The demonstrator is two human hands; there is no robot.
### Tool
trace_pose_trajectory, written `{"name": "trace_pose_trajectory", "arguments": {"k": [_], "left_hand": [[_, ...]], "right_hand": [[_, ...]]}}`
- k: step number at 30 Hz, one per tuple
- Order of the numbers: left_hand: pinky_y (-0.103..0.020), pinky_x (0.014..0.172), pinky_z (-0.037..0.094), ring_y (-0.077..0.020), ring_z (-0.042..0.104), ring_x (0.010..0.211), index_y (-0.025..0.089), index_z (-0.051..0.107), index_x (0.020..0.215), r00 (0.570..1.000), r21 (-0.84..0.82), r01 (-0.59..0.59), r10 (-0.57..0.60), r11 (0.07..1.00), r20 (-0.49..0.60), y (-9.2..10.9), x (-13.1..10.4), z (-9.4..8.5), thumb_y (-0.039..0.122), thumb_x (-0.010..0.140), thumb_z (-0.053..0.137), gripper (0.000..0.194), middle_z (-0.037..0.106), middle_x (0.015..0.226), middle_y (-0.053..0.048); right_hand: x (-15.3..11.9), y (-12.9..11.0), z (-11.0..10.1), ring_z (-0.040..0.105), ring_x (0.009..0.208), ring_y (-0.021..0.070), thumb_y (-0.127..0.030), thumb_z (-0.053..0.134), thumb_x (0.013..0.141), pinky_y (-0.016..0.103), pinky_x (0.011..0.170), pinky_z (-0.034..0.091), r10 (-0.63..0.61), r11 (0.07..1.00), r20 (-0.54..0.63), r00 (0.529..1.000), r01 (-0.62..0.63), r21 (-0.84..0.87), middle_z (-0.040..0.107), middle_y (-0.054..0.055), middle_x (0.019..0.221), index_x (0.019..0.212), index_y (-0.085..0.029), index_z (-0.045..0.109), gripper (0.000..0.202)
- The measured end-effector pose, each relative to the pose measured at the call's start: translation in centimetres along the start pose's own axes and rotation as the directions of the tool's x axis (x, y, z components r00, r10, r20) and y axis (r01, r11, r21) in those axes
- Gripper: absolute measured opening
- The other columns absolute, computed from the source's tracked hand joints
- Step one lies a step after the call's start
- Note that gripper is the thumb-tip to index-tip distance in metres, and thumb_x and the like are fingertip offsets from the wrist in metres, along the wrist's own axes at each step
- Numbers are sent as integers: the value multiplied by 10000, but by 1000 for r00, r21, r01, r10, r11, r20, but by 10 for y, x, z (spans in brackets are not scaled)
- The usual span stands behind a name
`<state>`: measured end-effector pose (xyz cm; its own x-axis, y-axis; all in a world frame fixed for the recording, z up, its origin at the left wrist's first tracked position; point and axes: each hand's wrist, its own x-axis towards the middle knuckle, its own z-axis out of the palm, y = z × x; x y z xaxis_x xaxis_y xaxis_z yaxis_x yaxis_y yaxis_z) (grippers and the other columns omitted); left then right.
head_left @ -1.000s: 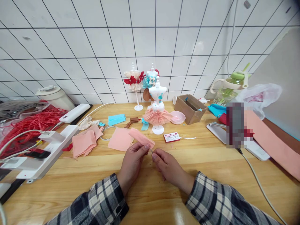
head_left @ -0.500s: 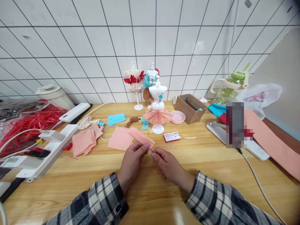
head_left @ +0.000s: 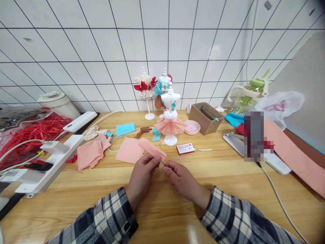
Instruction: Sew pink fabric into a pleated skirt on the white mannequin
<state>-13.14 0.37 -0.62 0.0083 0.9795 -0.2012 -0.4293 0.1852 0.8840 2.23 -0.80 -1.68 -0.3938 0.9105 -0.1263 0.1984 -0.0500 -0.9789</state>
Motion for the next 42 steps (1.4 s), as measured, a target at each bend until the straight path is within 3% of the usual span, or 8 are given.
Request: {"name": "trace_pose_trajectory", "arguments": {"k": [6,11,14,21,42], "left_hand": [[-193,676,454,-97,562,687,164,725,711,999,-52,8,-9,999,-31,2,1,3,275,601,867,210,683,703,11],[-180,659,456,-82,559,665,164,723,708,999,-99,26,-30,995,-41,3,2,0,256,595,874,209,678,702,20],[-179,648,456,-79,564,658,159,722,713,997,-110,71,-73,991,-12,5,3,-3,238,597,874,207,675,707,19],[-209,646,452,-100,580,652,131,725,744,975,5,185,-184,983,127,8,7,-9,251,642,851,202,677,710,-12],[-243,642,428,-120,570,638,137,718,734,972,67,181,-189,981,141,10,4,-6,300,600,867,259,678,706,-21]], "right_hand": [[-1,-4,-2,345,514,92,-402,473,925,215,475,288,4,999,8,1000,-4,-32,395,-52,599,757,-208,448,258],[-5,-9,-8,345,406,79,-540,462,911,182,338,318,171,983,86,982,-176,48,380,-75,555,831,-222,465,328],[-7,-11,-12,349,383,71,-583,458,904,174,299,347,187,978,128,974,-197,68,386,-82,542,833,-220,472,371],[-6,-13,-13,344,390,66,-530,473,918,158,284,353,181,978,146,973,-193,75,382,-79,537,818,-217,476,328],[-5,-14,-14,290,377,66,-381,447,949,158,290,283,209,969,170,963,-227,94,355,-89,507,779,-217,444,236]]}}
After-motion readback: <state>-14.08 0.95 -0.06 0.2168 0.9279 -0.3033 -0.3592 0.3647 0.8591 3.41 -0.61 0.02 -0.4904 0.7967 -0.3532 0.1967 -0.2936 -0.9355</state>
